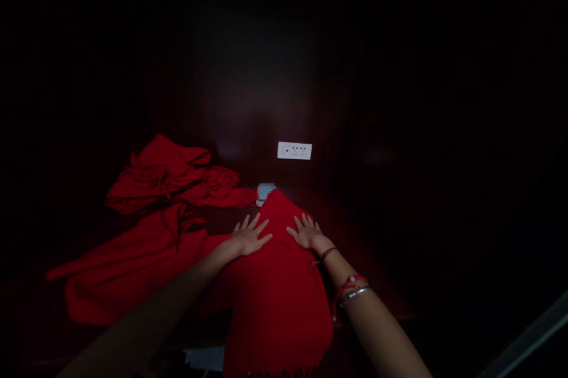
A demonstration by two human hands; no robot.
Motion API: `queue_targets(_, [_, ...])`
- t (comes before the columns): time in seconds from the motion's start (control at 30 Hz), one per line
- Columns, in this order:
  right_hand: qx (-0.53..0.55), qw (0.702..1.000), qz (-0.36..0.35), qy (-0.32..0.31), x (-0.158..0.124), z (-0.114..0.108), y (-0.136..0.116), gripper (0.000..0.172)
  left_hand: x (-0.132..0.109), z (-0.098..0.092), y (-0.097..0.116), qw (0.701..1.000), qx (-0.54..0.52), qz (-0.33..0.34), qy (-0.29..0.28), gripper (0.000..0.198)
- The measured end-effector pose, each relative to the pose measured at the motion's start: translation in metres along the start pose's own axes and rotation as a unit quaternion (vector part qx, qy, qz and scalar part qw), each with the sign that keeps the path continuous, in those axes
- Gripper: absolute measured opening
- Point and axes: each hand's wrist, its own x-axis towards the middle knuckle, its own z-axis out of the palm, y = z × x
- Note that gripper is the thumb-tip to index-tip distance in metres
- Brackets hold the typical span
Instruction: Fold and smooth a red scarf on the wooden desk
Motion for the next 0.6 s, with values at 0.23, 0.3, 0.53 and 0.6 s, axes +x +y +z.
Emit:
queue_targets(0.23, [0.066,0.968,-0.188,0.155,0.046,-0.031,-0.027,0.05,-0.001,0.007,0.003,0.996,-0.009,-0.045,0.073,0.073])
queue_targets(0.3, [0.155,0.961,-0.144,0.18,0.068,-0.039,-0.036,0.05,-0.002,0.008,0.003,0.991,-0.004,-0.045,0.123,0.07])
queue_targets(0.53, [0.305,0.938,-0.052,0.16,0.132,-0.053,-0.046,0.046,0.005,0.004,-0.002,0.973,-0.024,-0.04,0.226,0.033])
queue_targets(0.6, [0.335,0.93,-0.056,0.14,0.143,-0.054,-0.048,0.042,0.007,0.004,-0.003,0.971,-0.041,-0.043,0.231,0.029])
